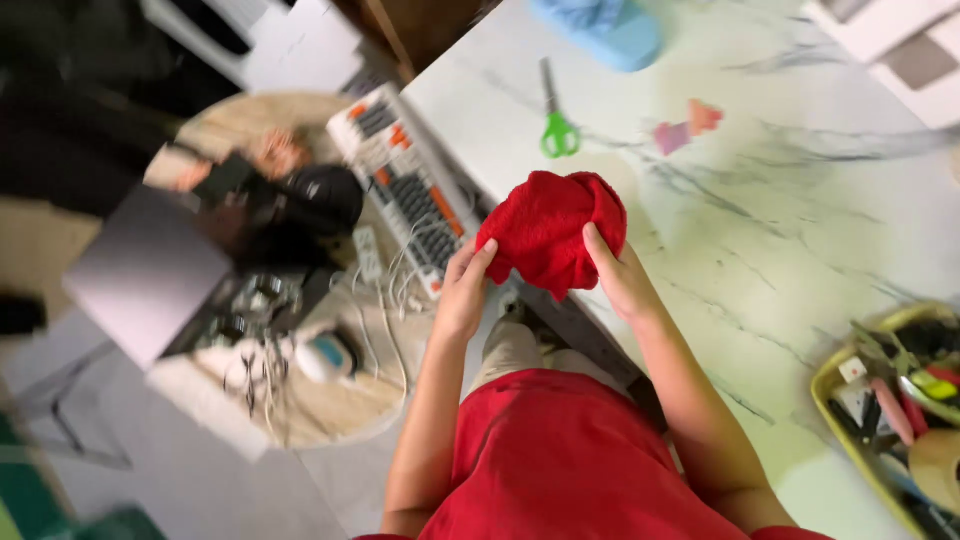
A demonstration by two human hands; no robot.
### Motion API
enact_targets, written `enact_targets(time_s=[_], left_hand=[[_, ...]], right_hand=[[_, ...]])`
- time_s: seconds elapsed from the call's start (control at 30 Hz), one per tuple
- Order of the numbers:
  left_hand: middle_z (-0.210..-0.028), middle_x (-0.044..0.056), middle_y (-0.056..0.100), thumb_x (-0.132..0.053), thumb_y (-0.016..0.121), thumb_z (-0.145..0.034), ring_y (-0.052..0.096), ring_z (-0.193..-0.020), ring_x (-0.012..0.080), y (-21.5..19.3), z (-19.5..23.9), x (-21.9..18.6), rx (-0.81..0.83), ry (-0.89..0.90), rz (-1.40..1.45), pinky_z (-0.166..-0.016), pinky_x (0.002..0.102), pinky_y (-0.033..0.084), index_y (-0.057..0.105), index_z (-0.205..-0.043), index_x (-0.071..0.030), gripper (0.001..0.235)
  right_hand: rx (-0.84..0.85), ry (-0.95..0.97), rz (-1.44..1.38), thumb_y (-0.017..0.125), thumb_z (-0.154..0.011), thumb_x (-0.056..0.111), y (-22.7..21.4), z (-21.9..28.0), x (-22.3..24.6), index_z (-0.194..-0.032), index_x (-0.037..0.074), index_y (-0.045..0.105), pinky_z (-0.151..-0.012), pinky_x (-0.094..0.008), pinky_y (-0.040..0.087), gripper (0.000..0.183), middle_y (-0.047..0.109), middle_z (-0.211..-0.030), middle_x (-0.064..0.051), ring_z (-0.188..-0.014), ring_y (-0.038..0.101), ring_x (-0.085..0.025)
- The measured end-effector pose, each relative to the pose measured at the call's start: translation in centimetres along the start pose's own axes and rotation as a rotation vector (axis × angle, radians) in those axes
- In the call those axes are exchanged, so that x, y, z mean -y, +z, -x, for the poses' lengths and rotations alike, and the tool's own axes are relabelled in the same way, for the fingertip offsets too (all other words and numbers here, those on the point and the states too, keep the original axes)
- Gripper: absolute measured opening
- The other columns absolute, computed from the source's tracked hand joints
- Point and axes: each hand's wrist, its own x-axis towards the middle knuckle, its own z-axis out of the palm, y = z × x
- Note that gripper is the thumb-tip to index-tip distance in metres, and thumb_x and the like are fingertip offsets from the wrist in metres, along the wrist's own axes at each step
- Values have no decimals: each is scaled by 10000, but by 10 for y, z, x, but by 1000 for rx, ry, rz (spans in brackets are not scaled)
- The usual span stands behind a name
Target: Assemble pin badges using a manual press machine and clean the workspace components.
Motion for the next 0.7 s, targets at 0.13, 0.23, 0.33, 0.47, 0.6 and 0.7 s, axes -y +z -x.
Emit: enact_targets(time_s=[0.13,0.23,0.33,0.47,0.6,0.7], left_hand=[[-1362,32,643,-283,584,-1048,578,-1266,140,-2,86,-38,-108,-18,59,-1078,318,427,579,-1429,-16,465],[-1480,27,579,-360,561,-1028,542,-1365,158,-28,142,-30,-73,47,285,-1120,342,431,488,-1500,-70,559],[-1484,73,570,-391,564,-1046,546,-1344,214,-67,181,-2,-201,49,465,-1095,398,435,469,-1514,-32,597],[-1480,67,568,-401,564,-1032,543,-1348,210,-91,226,1,-320,79,495,-1137,405,425,481,-1489,-34,592],[-1450,71,585,-362,563,-1015,564,-1317,207,-124,268,-6,-468,117,512,-1099,398,443,496,-1470,-39,561],[-1451,72,592,-305,610,-1006,568,-1321,179,-156,305,-16,-484,248,439,-1126,368,438,497,-1473,-13,563]], right_hand=[[117,122,179,495,-1052,456,46,23,-17,-1462,-31,498,-1101,-360,454,637,617,-1395,-117,-1270,578,-193],[398,-104,329,486,-1086,457,84,39,-31,-1518,-29,414,-1169,-379,355,654,527,-1500,-125,-1402,467,-224],[630,-18,464,462,-1063,475,116,47,-49,-1486,-6,488,-1165,-375,383,641,607,-1460,-127,-1394,525,-235],[867,-45,550,439,-1064,491,168,67,-57,-1511,-18,417,-1170,-379,354,678,551,-1501,-163,-1416,489,-260],[923,-33,518,317,-1100,506,218,82,-93,-1522,-25,409,-1189,-383,312,685,510,-1537,-171,-1450,441,-269],[948,97,504,320,-1066,529,276,99,-109,-1514,-9,430,-1147,-356,385,709,584,-1476,-150,-1367,539,-237]])
